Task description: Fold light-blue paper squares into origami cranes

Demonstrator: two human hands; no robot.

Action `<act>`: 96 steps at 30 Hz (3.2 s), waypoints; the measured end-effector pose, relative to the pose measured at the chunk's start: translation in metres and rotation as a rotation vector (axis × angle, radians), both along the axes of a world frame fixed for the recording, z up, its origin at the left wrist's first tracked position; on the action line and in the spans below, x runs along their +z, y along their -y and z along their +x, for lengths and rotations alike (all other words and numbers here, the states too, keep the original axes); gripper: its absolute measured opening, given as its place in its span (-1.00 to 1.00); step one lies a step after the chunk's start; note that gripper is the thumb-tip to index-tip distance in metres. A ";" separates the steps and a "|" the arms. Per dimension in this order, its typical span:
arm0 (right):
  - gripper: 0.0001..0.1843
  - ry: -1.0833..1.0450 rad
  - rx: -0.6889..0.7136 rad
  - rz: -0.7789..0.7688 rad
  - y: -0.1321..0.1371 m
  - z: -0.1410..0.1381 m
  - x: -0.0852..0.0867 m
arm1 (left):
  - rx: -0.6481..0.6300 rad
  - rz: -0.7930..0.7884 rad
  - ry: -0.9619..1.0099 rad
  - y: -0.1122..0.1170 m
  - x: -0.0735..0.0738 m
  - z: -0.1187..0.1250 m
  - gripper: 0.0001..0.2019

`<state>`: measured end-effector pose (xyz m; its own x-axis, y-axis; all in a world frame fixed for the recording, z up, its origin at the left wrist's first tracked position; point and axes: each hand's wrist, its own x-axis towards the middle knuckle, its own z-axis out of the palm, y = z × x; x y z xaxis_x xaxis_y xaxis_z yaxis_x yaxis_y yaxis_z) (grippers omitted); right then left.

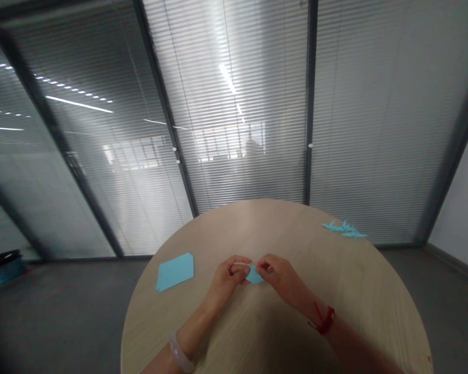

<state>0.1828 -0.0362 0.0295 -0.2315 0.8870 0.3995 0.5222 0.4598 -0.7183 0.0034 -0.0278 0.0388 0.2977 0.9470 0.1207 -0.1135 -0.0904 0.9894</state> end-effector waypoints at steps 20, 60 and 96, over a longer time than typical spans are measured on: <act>-0.66 0.050 0.051 0.024 0.006 -0.004 -0.002 | 0.080 0.046 -0.029 -0.001 0.004 -0.003 -0.70; -0.88 0.208 0.060 0.424 0.007 -0.009 -0.005 | 0.016 -0.253 0.097 -0.005 -0.003 -0.011 -0.64; -0.87 -0.007 -0.008 0.170 -0.003 -0.005 -0.010 | 0.002 -0.205 0.068 -0.003 -0.005 -0.006 -0.59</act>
